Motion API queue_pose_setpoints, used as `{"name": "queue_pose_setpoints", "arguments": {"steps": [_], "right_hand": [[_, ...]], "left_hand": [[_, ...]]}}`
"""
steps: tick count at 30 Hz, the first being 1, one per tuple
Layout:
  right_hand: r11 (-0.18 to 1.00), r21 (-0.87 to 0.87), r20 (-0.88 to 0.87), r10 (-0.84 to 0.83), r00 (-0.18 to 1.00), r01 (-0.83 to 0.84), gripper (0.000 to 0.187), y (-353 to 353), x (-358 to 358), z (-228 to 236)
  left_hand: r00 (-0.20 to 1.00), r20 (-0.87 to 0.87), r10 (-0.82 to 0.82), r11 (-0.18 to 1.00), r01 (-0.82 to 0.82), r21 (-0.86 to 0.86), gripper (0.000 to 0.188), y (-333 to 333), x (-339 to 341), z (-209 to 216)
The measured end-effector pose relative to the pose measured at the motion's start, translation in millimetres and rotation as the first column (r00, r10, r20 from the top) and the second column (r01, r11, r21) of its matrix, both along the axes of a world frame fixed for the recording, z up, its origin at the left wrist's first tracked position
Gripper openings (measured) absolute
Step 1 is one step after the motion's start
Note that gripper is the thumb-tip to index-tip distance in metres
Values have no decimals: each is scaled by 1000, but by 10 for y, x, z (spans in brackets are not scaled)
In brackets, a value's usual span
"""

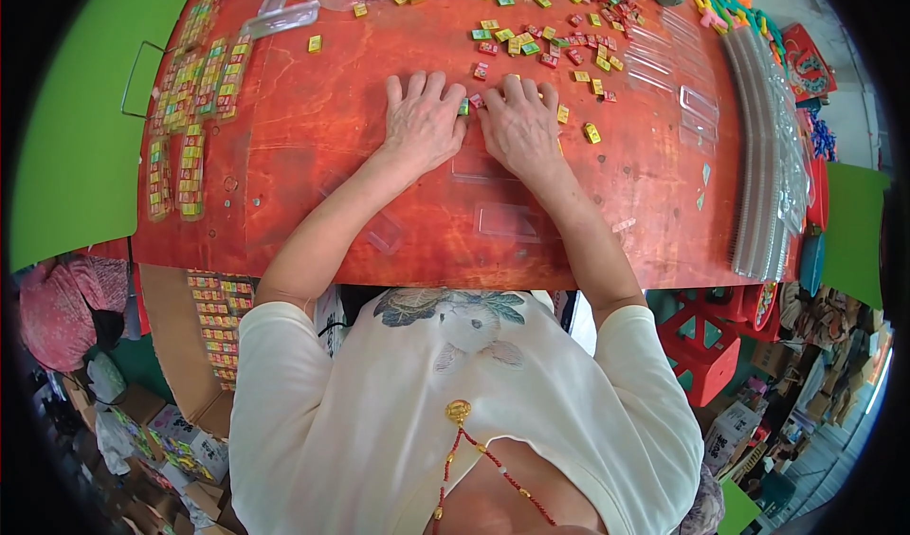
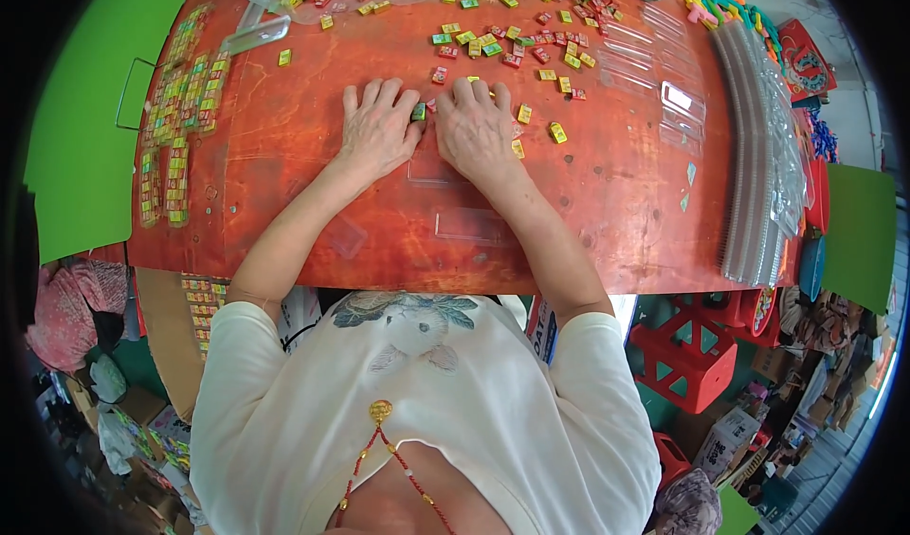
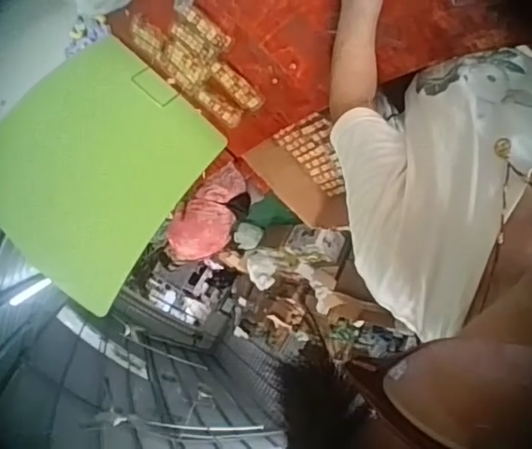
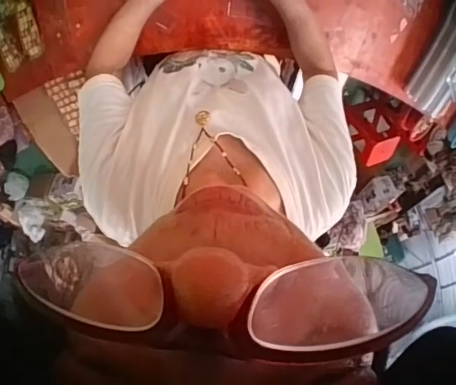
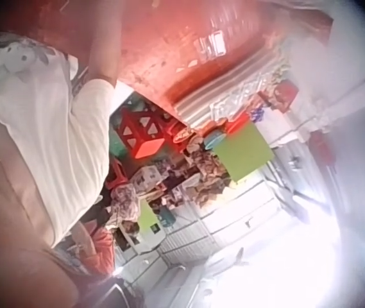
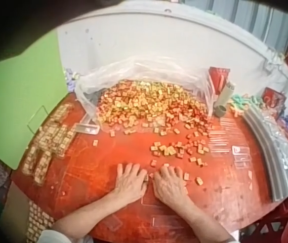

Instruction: Sorting small colorful square items on a red table and placing them into small plastic bags.

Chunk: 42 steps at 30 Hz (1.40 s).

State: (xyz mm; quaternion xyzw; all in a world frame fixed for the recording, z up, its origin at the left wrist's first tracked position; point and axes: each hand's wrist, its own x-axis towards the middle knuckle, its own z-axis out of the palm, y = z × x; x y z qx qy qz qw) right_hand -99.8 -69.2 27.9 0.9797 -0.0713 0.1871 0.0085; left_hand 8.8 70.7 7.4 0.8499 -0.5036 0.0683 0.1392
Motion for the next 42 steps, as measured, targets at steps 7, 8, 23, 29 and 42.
{"name": "queue_pose_setpoints", "arguments": {"steps": [7, 8, 23, 29, 42], "right_hand": [[992, 90, 10, -89, 996, 88, 29, -82, -187, 67], [990, 76, -13, -122, 992, 122, 28, -102, -198, 50], [988, 89, 88, -130, 988, 122, 18, -53, 11, -113], [985, 145, 146, -116, 982, 95, 20, -126, 31, -105], [987, 144, 57, 64, 996, -72, 23, -275, -53, -94]], "left_hand": [[1000, 21, 3, 998, -1, -68, 34, -52, -38, 10], [999, 32, -18, 997, 20, -69, 34, -76, -45, -1], [993, 89, -77, 985, 89, -146, 31, -28, -47, -84], [999, 24, -29, 998, 30, -52, 39, -85, -81, 6], [998, 45, -38, 999, 39, -21, 33, -164, -28, -48]]}}
